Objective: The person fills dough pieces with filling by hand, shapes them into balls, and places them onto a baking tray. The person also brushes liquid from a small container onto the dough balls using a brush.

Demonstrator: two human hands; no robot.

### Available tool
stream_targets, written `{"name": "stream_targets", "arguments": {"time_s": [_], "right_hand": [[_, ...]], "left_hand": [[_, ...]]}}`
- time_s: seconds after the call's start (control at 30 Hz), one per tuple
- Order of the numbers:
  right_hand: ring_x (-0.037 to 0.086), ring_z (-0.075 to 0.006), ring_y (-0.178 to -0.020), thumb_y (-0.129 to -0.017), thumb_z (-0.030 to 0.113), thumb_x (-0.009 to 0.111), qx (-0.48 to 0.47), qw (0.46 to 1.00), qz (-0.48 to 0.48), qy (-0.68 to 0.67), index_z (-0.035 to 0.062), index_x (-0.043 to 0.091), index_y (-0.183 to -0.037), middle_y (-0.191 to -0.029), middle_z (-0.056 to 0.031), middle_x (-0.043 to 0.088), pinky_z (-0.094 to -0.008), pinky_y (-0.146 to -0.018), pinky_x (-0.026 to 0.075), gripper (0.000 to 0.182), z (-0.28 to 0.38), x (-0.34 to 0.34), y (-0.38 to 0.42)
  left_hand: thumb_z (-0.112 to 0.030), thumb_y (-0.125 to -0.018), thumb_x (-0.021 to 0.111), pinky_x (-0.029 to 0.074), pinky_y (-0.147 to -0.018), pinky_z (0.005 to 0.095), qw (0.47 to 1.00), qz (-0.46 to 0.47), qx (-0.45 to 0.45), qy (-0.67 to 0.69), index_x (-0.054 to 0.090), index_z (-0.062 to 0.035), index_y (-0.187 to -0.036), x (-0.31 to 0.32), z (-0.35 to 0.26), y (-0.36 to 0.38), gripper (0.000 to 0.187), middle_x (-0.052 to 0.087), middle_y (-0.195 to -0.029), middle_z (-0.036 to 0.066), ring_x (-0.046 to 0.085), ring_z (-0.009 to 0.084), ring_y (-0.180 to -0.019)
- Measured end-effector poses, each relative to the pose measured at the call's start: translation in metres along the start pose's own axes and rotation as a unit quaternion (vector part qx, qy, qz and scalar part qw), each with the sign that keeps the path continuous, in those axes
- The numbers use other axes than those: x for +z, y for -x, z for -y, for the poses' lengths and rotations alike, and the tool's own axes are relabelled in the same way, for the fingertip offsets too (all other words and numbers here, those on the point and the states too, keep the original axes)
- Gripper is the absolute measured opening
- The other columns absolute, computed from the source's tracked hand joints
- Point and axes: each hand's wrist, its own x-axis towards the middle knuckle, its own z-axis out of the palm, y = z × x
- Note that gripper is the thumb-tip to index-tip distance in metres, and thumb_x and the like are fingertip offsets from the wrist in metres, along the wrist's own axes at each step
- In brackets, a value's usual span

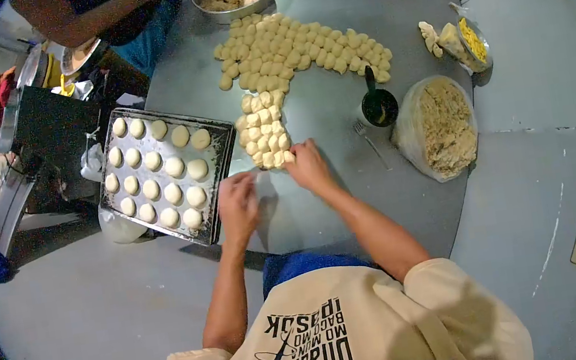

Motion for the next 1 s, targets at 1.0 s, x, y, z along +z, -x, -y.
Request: {"name": "stream_targets", "arguments": {"time_s": [1.0], "right_hand": [[0.074, -0.0155, -0.108, -0.097, 0.014, 0.085, 0.117, 0.87, -0.149, -0.455, 0.0003, 0.079, -0.122, -0.12, -0.0075, 0.077, -0.0329, -0.09, 0.062, 0.029, -0.072, -0.204, 0.184]], "left_hand": [[-0.007, -0.104, 0.075, 0.062, -0.088, 0.0349, 0.732, 0.285, -0.346, 0.513, 0.073, 0.007, -0.128, 0.13, -0.241, -0.018, 0.028, 0.079, -0.114, 0.014, 0.077, 0.0213, -0.1]]}}
